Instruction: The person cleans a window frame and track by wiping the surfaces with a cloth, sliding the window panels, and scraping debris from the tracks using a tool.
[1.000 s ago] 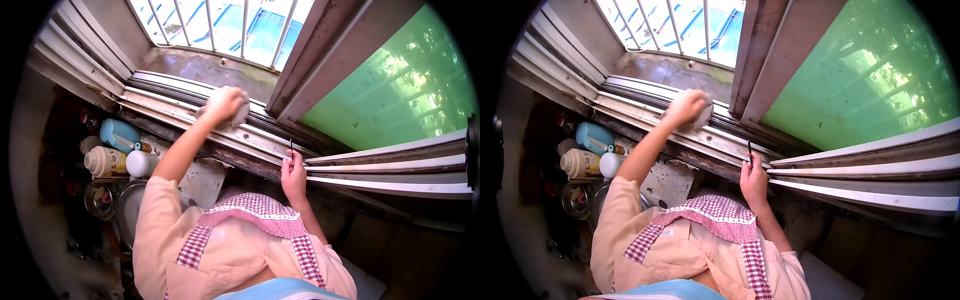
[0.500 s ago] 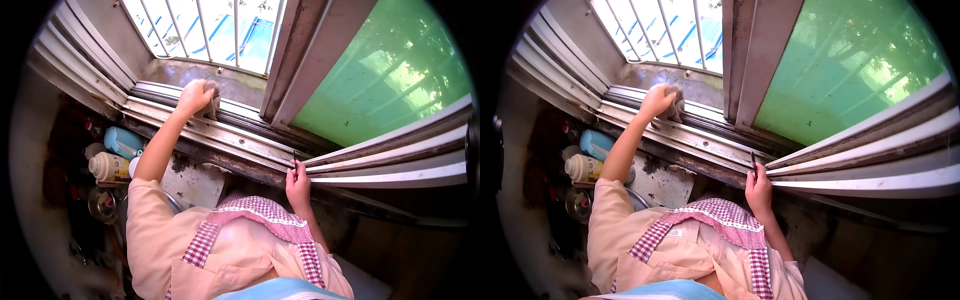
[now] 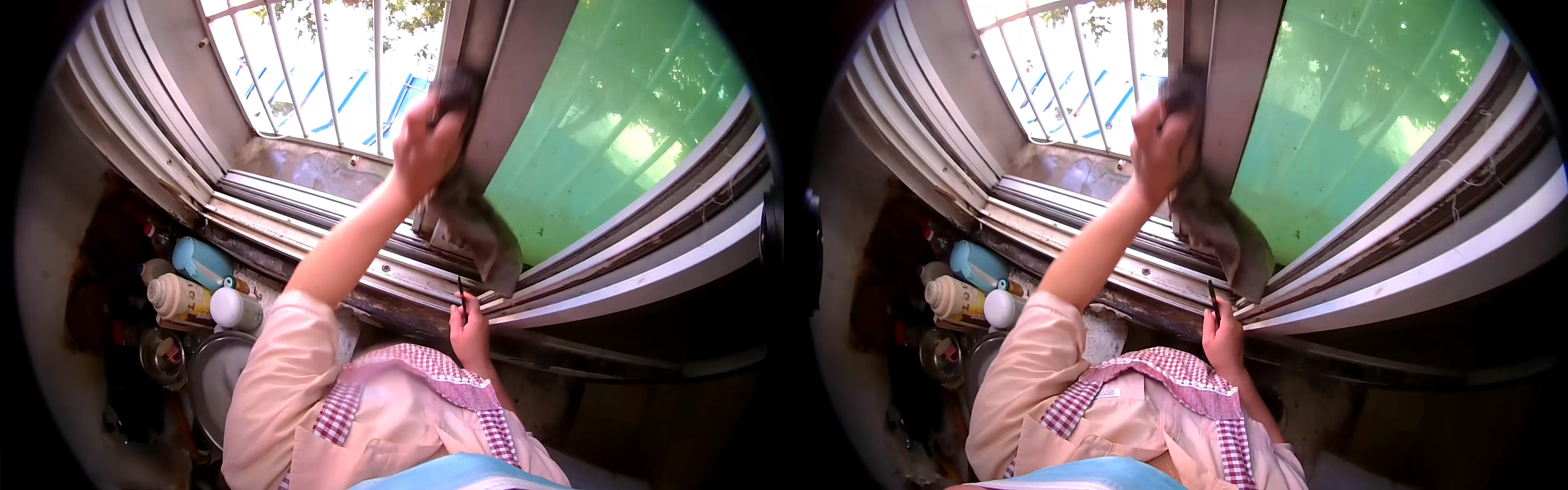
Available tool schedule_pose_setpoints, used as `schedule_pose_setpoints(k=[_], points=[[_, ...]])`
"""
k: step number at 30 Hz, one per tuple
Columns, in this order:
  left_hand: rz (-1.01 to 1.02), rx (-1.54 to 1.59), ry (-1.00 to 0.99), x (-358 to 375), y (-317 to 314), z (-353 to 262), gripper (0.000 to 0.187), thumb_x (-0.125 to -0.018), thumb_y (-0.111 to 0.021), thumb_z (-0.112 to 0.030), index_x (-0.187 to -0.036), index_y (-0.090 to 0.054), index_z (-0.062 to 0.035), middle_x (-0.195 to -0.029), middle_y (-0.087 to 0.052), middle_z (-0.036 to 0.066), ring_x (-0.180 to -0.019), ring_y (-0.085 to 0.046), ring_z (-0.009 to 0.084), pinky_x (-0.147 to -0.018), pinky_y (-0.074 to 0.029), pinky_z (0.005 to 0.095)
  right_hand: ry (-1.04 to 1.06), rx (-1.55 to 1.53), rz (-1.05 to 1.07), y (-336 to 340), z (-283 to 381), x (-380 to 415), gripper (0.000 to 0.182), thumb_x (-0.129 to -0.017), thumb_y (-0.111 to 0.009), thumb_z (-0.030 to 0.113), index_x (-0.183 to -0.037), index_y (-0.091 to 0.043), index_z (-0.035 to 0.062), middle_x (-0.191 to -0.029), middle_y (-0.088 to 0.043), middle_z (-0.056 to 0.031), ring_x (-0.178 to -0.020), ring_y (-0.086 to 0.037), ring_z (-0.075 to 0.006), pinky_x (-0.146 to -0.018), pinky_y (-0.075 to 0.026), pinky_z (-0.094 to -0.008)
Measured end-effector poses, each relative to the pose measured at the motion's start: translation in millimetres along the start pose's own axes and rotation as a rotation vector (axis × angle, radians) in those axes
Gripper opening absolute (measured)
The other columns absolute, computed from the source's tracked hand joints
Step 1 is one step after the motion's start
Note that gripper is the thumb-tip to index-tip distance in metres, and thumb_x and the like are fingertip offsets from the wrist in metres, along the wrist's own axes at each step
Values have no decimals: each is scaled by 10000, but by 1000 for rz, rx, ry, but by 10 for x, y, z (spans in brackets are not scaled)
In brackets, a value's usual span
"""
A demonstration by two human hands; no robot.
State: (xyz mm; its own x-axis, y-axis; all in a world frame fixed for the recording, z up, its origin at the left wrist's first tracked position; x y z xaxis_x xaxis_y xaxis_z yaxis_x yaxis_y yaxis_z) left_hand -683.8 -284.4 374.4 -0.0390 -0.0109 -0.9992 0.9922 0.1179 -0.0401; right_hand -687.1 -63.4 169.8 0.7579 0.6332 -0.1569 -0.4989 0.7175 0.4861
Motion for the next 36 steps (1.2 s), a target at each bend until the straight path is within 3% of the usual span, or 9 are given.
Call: schedule_pose_setpoints(k=[4,10,11,12,18,22,30,34,36], points=[[296,52,23,797,188,-27,227,-709,-663,-63,-903,-642,-177,-1018,-522,45,-815,-608,204,-626,-548,298,44,-29,7,2,-29,40,231,-886,-565,99,-1107,-545,35,-803,-627,-219,-770,-647,-371,-627,-495,-394],[533,-48,-582,-47,207,-46,198,-697,-683,-160,-889,-671,-211,-1023,-544,11,-779,-569,144,-538,-494,265,57,-4,30,-35,115,-9,215,-888,-554,141,-1076,-560,37,-785,-624,-234,-748,-609,-428,-614,-470,-462],[466,-41,-669,-190,224,-45,192,-696,-686,-205,-886,-673,-232,-1028,-547,-9,-746,-534,119,-516,-466,241,101,16,23,-126,41,-33,218,-885,-561,130,-1081,-560,37,-733,-605,-190,-675,-600,-351,-595,-463,-416],[447,-62,-655,-369,216,-28,182,-703,-681,-204,-882,-673,-235,-1029,-549,-13,-745,-534,118,-518,-469,239,141,41,17,-193,-6,-54,221,-882,-568,120,-1086,-559,37,-682,-586,-145,-603,-590,-274,-576,-456,-369],[304,-132,-639,-1492,262,-52,148,-724,-664,-190,-850,-671,-267,-980,-568,-44,-752,-572,112,-539,-505,225,170,-24,51,-258,222,-118,216,-869,-574,99,-1084,-566,76,-686,-595,-159,-582,-597,-276,-557,-452,-360],[146,-122,-456,-2127,266,-23,207,-735,-703,-125,-909,-693,-235,-969,-588,-29,-802,-639,175,-582,-548,290,194,14,5,-174,177,-127,194,-868,-574,104,-1057,-582,59,-677,-591,-157,-578,-595,-271,-549,-449,-360],[-31,189,125,-1599,126,142,348,-703,-663,44,-1016,-683,-106,-987,-564,114,-779,-621,280,-664,-526,339,258,41,4,-118,161,-142,182,-876,-583,118,-1038,-591,36,-760,-631,-191,-698,-649,-313,-605,-474,-375],[365,226,93,-1380,278,235,238,-752,-697,-48,-985,-683,-98,-935,-590,101,-771,-610,277,-676,-514,352,176,-15,47,-32,231,-28,164,-881,-583,118,-1025,-595,41,-781,-642,-186,-724,-653,-327,-621,-484,-384],[246,202,-76,-1754,454,257,207,-770,-705,-127,-975,-687,-109,-926,-602,105,-792,-614,290,-694,-509,371,249,12,9,-8,192,20,155,-882,-587,128,-1010,-596,40,-759,-633,-178,-697,-647,-317,-617,-483,-379]])
Point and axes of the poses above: each hand's wrist, its own x-axis away from the middle knuckle, its own y-axis out of the back of the hand, z = x × y, the point moved 7 cm from there along -x, towards the middle knuckle
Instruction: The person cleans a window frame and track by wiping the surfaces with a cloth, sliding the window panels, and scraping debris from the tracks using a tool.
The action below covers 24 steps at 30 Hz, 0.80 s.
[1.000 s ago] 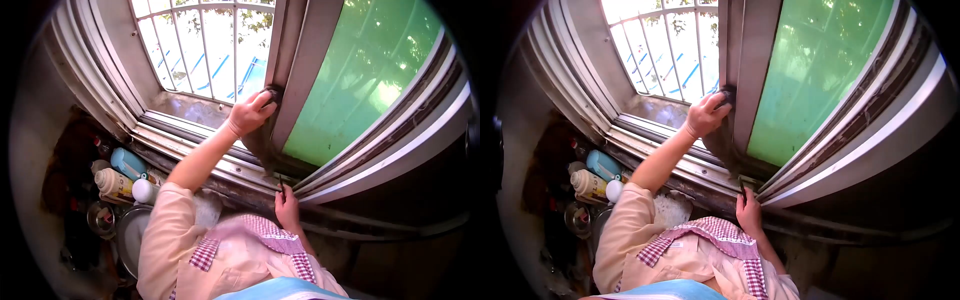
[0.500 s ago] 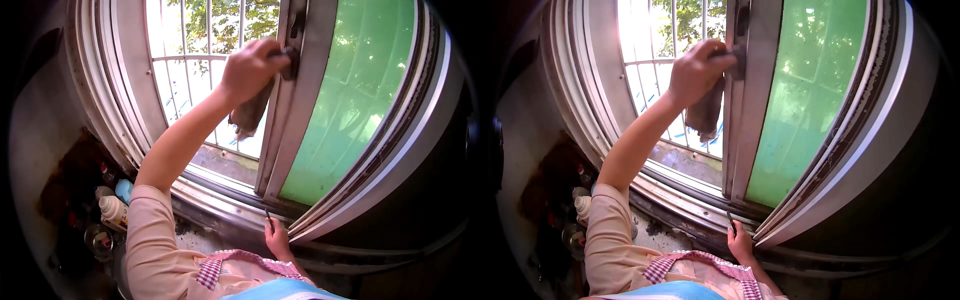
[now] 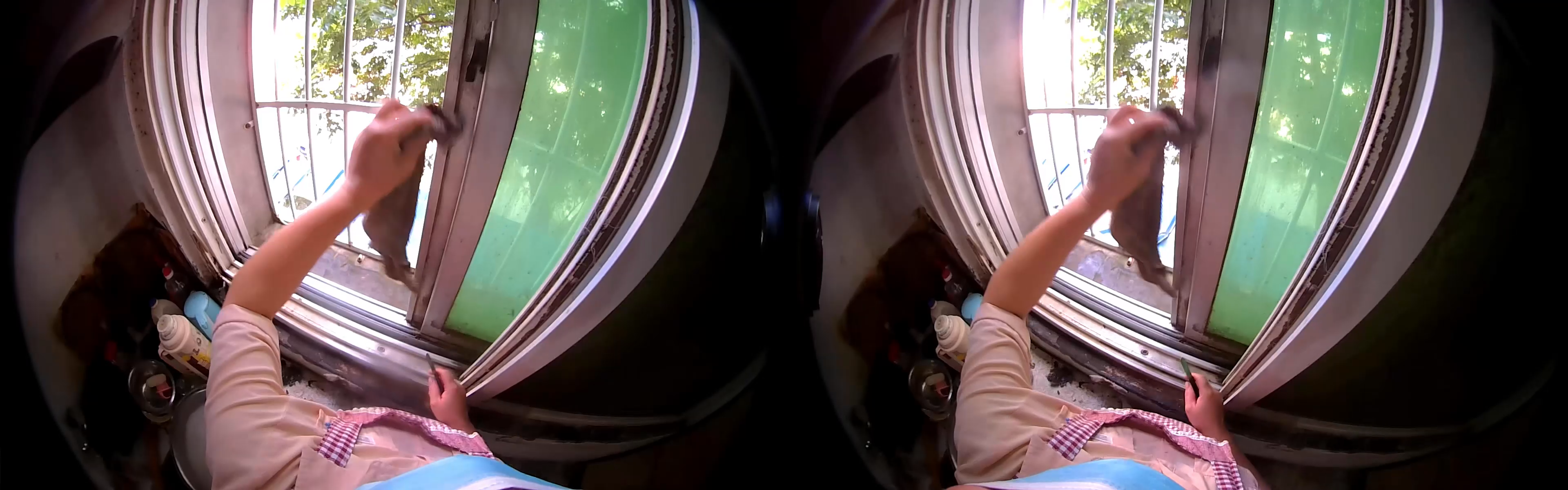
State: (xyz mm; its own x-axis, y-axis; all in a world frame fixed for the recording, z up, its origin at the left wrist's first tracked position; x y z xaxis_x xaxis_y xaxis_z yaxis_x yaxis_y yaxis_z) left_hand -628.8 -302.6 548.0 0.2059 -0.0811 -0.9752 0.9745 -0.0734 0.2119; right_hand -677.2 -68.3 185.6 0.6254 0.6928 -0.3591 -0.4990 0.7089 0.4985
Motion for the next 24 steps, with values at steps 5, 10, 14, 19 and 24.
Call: schedule_pose_setpoints(k=[5,10,14,19,24], points=[[-425,-39,2,-1320,398,130,202,-831,-578,-94,-1017,-654,-85,-917,-616,143,-819,-616,328,-712,-507,393,-40,-32,10,13,-13,-7,169,-884,-587,136,-1023,-601,41,-783,-639,-185,-727,-653,-308,-632,-488,-377],[-183,-316,-172,-1049,-164,-63,423,-726,-650,-75,-1145,-617,-119,-936,-542,179,-739,-614,379,-692,-527,430,-58,-37,-45,-9,-121,22,166,-891,-581,137,-1026,-602,43,-739,-634,-165,-667,-639,-293,-601,-484,-370],[-27,-232,46,-383,-296,-144,505,-729,-606,-15,-1230,-542,-20,-984,-494,190,-770,-612,369,-696,-534,429,-34,-59,-14,-46,-116,122,150,-888,-584,117,-1016,-603,41,-665,-611,-143,-588,-616,-263,-549,-471,-353],[-79,-206,44,-508,-49,-149,418,-780,-618,-27,-1197,-579,-42,-913,-488,157,-731,-581,332,-681,-509,388,-2,-59,-20,27,-52,87,144,-884,-581,105,-1009,-604,35,-694,-624,-159,-625,-638,-271,-563,-475,-356],[-153,-323,47,-734,-222,7,464,-804,-595,-58,-1262,-515,-57,-973,-516,200,-755,-610,377,-672,-531,422,47,-39,-74,67,62,56,143,-887,-586,114,-1006,-606,37,-692,-618,-151,-611,-626,-249,-561,-469,-351]])
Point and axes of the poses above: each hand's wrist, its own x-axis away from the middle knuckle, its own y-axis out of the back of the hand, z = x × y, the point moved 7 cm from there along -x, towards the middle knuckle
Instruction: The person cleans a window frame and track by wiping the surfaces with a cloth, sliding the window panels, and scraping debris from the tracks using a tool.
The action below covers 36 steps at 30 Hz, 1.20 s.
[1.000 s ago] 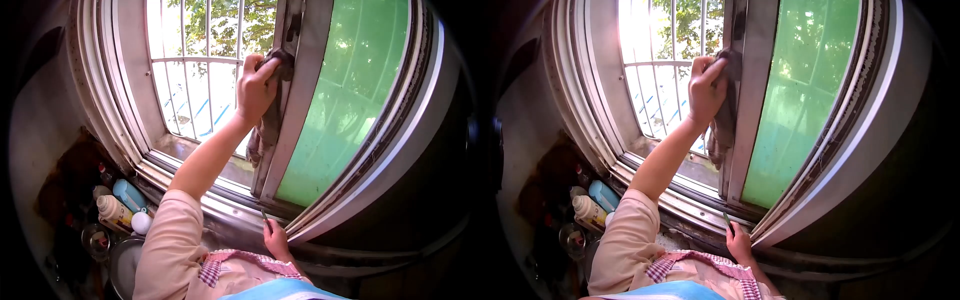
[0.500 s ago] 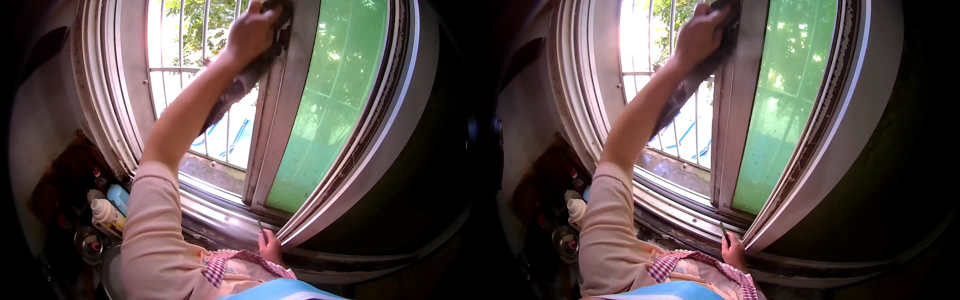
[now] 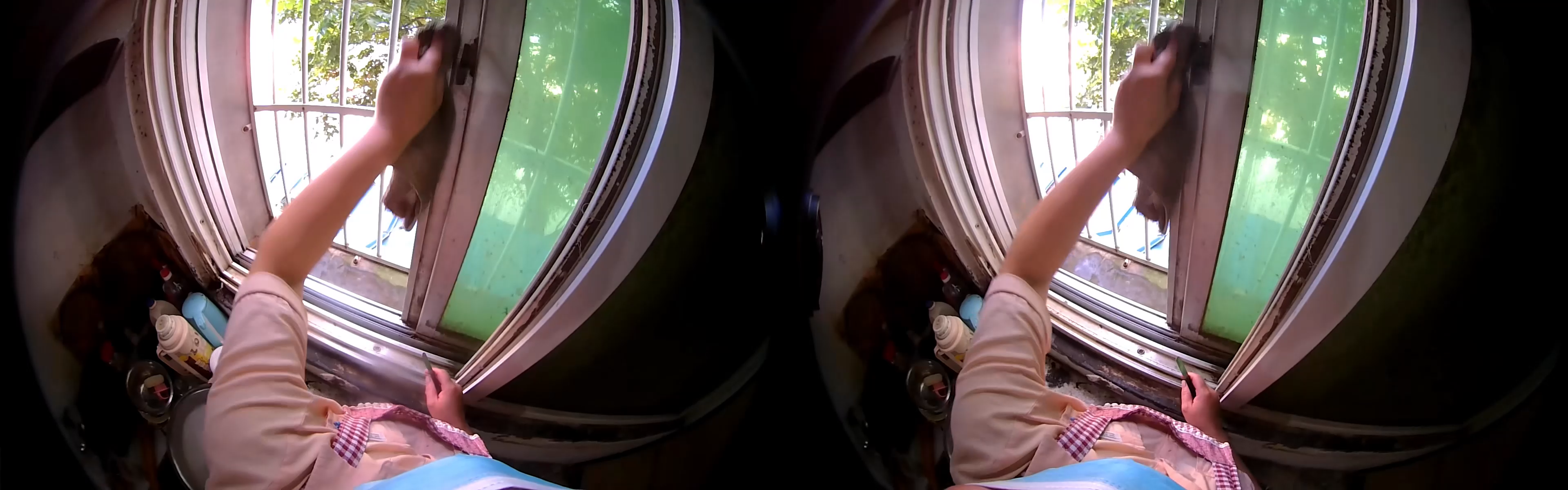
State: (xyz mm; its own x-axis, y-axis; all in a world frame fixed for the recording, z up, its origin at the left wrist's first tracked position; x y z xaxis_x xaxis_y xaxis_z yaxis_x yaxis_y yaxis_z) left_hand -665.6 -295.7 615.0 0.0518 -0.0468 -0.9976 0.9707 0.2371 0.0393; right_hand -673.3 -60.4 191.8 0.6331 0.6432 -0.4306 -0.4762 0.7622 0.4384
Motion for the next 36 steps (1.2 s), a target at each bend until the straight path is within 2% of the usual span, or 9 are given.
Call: schedule_pose_setpoints(k=[5,13,17,22,25,29,33,34,36], points=[[313,-81,-8,1396,-42,-170,516,-728,-579,-17,-1242,-547,-56,-1059,-503,177,-654,-638,300,-542,-548,336,18,1,82,-115,-131,95,141,-881,-593,96,-1004,-602,27,-689,-614,-165,-606,-634,-262,-541,-462,-356],[61,-170,-199,488,1,-322,436,-760,-599,-27,-1180,-591,-144,-930,-470,116,-694,-614,306,-584,-539,387,-95,9,174,-224,0,-31,174,-869,-603,154,-1019,-585,68,-842,-643,-204,-786,-617,-410,-641,-493,-459],[102,27,155,725,-77,-272,463,-741,-591,-8,-1183,-598,-146,-971,-463,138,-688,-610,326,-580,-538,391,-24,16,160,-230,-22,6,175,-865,-607,155,-1016,-592,67,-832,-642,-203,-783,-616,-413,-638,-493,-458],[70,2,-105,624,-17,-235,463,-729,-608,-11,-1170,-605,-150,-999,-481,115,-741,-615,297,-603,-544,380,-65,14,83,-107,-229,61,127,-884,-574,92,-991,-612,36,-691,-618,-170,-622,-638,-277,-563,-470,-359],[43,10,-99,533,-8,-225,417,-726,-612,-17,-1124,-620,-140,-996,-500,121,-699,-609,301,-607,-536,378,-50,32,72,-81,-129,-12,122,-873,-587,98,-977,-610,39,-682,-607,-160,-622,-625,-280,-566,-466,-361],[201,104,75,1335,-140,-207,391,-737,-605,-29,-1116,-626,-124,-990,-505,148,-664,-602,307,-578,-524,382,-44,-10,115,-171,-2,-57,138,-872,-591,91,-997,-601,33,-724,-617,-166,-651,-630,-287,-587,-472,-354],[425,20,-33,2740,-144,-313,396,-760,-582,-43,-1132,-621,-172,-966,-514,90,-628,-595,216,-506,-515,276,-40,-34,186,-252,-6,51,142,-874,-587,81,-1004,-603,25,-784,-637,-184,-714,-656,-304,-620,-487,-345],[474,91,-39,3015,-161,-287,380,-764,-604,-56,-1124,-623,-176,-946,-489,94,-662,-603,260,-527,-539,328,-30,-25,171,-231,23,91,142,-874,-588,81,-1002,-604,23,-789,-637,-186,-722,-658,-309,-624,-488,-345],[510,108,-33,2951,-37,-285,366,-794,-574,-54,-1122,-630,-204,-914,-530,78,-635,-592,213,-509,-520,289,0,6,134,-162,55,96,141,-873,-589,80,-1000,-606,20,-797,-639,-190,-739,-661,-319,-632,-491,-344]])
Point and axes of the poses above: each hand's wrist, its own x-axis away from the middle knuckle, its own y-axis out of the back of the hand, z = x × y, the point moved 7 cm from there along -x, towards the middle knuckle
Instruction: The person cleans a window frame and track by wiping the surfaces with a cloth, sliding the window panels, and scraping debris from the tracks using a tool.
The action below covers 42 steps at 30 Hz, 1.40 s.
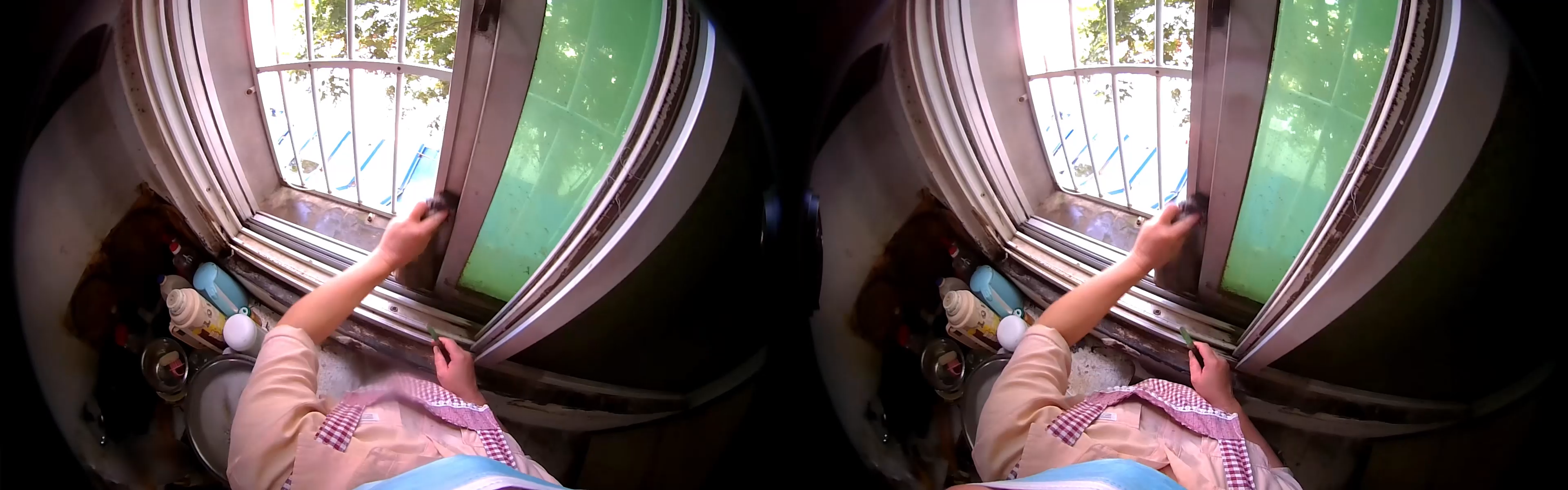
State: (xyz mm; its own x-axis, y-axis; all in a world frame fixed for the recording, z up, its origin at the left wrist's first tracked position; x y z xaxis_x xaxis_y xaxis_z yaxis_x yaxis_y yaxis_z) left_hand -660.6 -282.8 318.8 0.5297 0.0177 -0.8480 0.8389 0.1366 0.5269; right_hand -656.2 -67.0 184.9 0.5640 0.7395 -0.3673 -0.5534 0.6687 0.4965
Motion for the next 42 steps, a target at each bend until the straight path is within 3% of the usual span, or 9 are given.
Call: schedule_pose_setpoints(k=[1,7,8,13,18,26,32,37,42], points=[[-82,18,-25,-156,108,27,365,-801,-571,-58,-1132,-625,-202,-891,-531,84,-628,-589,223,-509,-520,304,-39,-23,11,9,-55,15,184,-850,-609,111,-1021,-604,41,-894,-634,-223,-823,-610,-416,-667,-493,-436],[-600,-52,-55,-1785,1197,97,389,-754,-635,-78,-1128,-626,-182,-958,-534,131,-671,-600,348,-571,-520,418,-90,-12,-2,145,30,-59,186,-852,-595,74,-1031,-586,25,-874,-625,-221,-823,-613,-412,-676,-494,-427],[-499,223,45,-1839,1254,-35,131,-825,-547,-19,-941,-602,-46,-1038,-556,158,-927,-577,315,-761,-492,394,-96,-34,-17,141,-5,-51,179,-854,-596,75,-1026,-588,26,-858,-625,-221,-806,-616,-409,-663,-494,-417],[-249,-51,-45,-602,142,57,497,-684,-668,-87,-1172,-605,-158,-957,-466,133,-682,-589,321,-579,-537,404,-145,-68,-21,122,-136,76,184,-850,-597,66,-1026,-587,16,-846,-628,-219,-806,-629,-395,-660,-497,-391],[389,62,-190,818,-537,21,305,-788,-582,-121,-1075,-650,-196,-919,-518,76,-812,-579,233,-610,-530,335,-88,-64,-20,81,-76,121,197,-841,-597,58,-1030,-590,6,-882,-630,-227,-825,-625,-403,-678,-501,-399],[-124,39,-98,-156,-7,71,299,-739,-618,-116,-1015,-660,-221,-841,-477,36,-695,-556,180,-492,-478,280,-130,-74,-46,164,-113,34,184,-855,-585,65,-1031,-587,14,-846,-632,-219,-806,-626,-405,-664,-498,-400],[298,193,-188,1124,-852,-85,131,-761,-623,-156,-884,-663,-183,-784,-479,46,-703,-553,219,-530,-483,328,-167,-44,5,103,-181,149,179,-854,-581,62,-1025,-584,11,-872,-632,-224,-825,-617,-415,-670,-499,-409],[30,26,-129,431,-388,26,170,-760,-624,-150,-907,-679,-214,-824,-487,29,-700,-564,196,-515,-483,304,-301,-28,-56,233,-331,253,147,-878,-571,42,-1011,-591,-18,-864,-661,-181,-812,-668,-292,-697,-496,-327],[-123,78,-137,493,-434,-16,195,-726,-654,-120,-897,-701,-201,-845,-523,23,-736,-585,195,-553,-503,292,-229,-52,-61,218,-309,134,190,-861,-574,63,-1038,-586,-3,-880,-630,-229,-842,-618,-410,-697,-496,-401]])
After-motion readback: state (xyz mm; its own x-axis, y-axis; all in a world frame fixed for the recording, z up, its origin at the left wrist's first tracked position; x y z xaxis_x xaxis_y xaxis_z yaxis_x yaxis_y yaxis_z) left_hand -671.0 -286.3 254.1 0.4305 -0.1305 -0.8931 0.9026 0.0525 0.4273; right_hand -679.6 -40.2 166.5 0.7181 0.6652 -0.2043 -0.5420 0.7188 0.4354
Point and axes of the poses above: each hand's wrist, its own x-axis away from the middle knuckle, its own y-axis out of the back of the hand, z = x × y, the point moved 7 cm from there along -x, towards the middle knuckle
